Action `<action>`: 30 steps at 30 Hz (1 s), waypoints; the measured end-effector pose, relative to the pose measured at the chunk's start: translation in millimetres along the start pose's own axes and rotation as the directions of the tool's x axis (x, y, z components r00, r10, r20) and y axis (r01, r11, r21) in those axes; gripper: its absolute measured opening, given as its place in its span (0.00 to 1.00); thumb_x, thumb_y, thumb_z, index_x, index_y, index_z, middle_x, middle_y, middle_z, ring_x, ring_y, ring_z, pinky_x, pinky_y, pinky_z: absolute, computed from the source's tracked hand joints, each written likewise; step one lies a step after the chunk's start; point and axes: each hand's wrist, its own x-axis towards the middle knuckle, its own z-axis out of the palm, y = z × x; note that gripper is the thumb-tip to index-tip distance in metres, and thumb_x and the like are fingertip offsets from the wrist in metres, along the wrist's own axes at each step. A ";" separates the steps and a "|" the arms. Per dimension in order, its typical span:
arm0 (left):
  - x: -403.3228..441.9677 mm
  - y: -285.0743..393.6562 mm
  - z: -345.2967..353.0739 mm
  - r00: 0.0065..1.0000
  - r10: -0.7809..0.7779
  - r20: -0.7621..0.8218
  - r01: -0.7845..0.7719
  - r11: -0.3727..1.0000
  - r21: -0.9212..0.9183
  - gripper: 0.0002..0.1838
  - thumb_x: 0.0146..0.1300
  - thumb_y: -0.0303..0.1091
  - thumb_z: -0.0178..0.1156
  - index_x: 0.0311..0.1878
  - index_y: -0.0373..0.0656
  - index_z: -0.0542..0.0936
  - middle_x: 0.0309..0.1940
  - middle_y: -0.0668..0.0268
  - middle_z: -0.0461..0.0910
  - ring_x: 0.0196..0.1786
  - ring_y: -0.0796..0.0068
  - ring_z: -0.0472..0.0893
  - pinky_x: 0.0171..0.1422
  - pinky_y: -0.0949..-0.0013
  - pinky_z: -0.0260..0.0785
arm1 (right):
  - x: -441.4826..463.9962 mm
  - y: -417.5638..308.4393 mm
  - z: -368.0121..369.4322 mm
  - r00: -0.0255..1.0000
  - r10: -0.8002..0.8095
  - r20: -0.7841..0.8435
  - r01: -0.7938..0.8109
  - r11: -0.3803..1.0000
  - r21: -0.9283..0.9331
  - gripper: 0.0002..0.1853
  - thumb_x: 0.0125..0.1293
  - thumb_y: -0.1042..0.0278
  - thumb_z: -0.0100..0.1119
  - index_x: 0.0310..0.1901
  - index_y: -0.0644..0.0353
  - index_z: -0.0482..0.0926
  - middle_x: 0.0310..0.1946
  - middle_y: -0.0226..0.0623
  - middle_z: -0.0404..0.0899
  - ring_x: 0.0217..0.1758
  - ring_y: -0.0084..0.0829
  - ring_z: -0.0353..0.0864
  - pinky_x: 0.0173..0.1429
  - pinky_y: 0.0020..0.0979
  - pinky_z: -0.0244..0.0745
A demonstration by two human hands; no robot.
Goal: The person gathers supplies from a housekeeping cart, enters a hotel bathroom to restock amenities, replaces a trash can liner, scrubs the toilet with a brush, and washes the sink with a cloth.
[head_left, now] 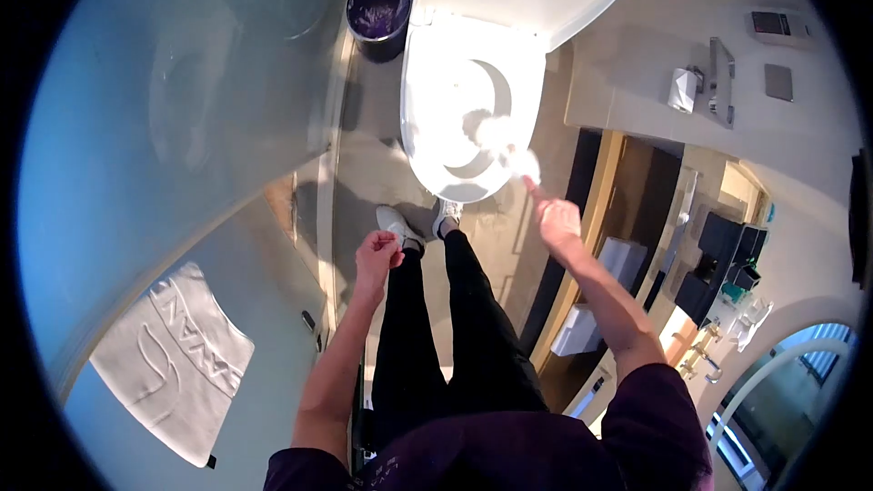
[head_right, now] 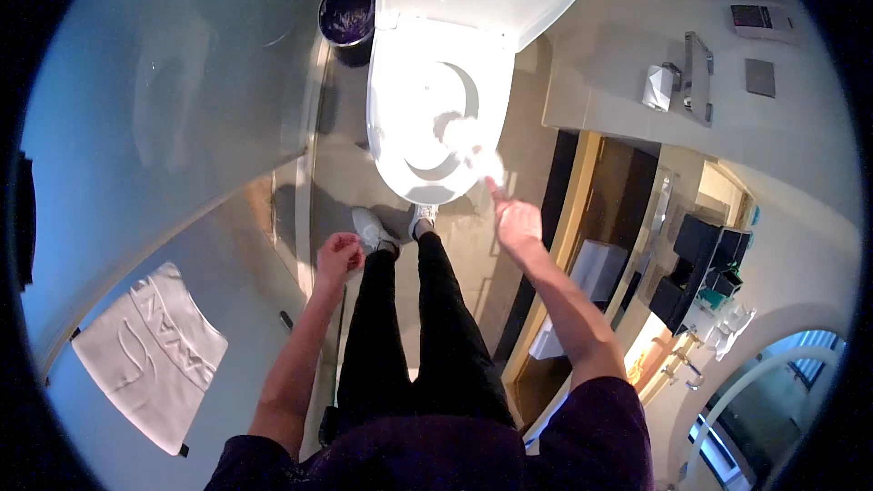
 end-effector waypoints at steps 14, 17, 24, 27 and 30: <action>-4.1 13.4 22.1 0.998 0.068 0.007 -0.068 0.998 -0.017 0.06 0.68 0.23 0.59 0.46 0.39 0.79 0.31 0.67 0.81 0.30 0.77 0.80 0.35 0.74 0.74 | 84.4 4.0 -99.6 0.973 0.177 -0.151 -0.081 0.867 0.491 0.34 0.63 0.69 0.53 0.73 0.37 0.69 0.50 0.54 0.83 0.54 0.51 0.83 0.61 0.46 0.76; 1.9 12.5 25.4 0.999 0.036 0.014 -0.036 0.999 0.004 0.05 0.68 0.24 0.59 0.46 0.39 0.79 0.31 0.66 0.80 0.31 0.77 0.80 0.35 0.74 0.75 | 36.8 44.3 -86.7 0.940 0.216 -0.262 -0.028 0.818 0.575 0.34 0.67 0.72 0.54 0.73 0.34 0.67 0.53 0.54 0.82 0.53 0.52 0.84 0.57 0.45 0.77; 10.5 30.3 41.0 0.998 0.057 0.040 -0.058 0.998 0.016 0.07 0.67 0.23 0.58 0.46 0.39 0.80 0.33 0.65 0.80 0.32 0.76 0.81 0.37 0.73 0.76 | 35.9 125.7 -158.3 0.457 0.250 -0.854 0.500 0.722 0.478 0.30 0.73 0.74 0.52 0.75 0.46 0.64 0.70 0.42 0.73 0.69 0.35 0.76 0.68 0.34 0.71; 13.2 37.0 53.1 0.998 0.061 0.033 -0.062 0.998 0.033 0.07 0.67 0.23 0.58 0.47 0.39 0.80 0.34 0.65 0.81 0.32 0.76 0.81 0.37 0.73 0.76 | 54.9 115.7 -234.1 0.559 0.196 -0.805 0.550 0.640 0.537 0.29 0.74 0.74 0.50 0.75 0.44 0.65 0.68 0.42 0.75 0.66 0.36 0.79 0.67 0.35 0.72; 20.5 33.2 68.2 0.995 0.091 0.034 -0.094 0.993 0.076 0.07 0.66 0.23 0.58 0.46 0.39 0.80 0.33 0.65 0.81 0.33 0.77 0.81 0.36 0.73 0.74 | 94.4 78.2 -273.4 0.620 0.018 -0.784 0.536 0.721 0.440 0.33 0.69 0.76 0.51 0.73 0.32 0.67 0.59 0.41 0.82 0.55 0.43 0.85 0.61 0.37 0.77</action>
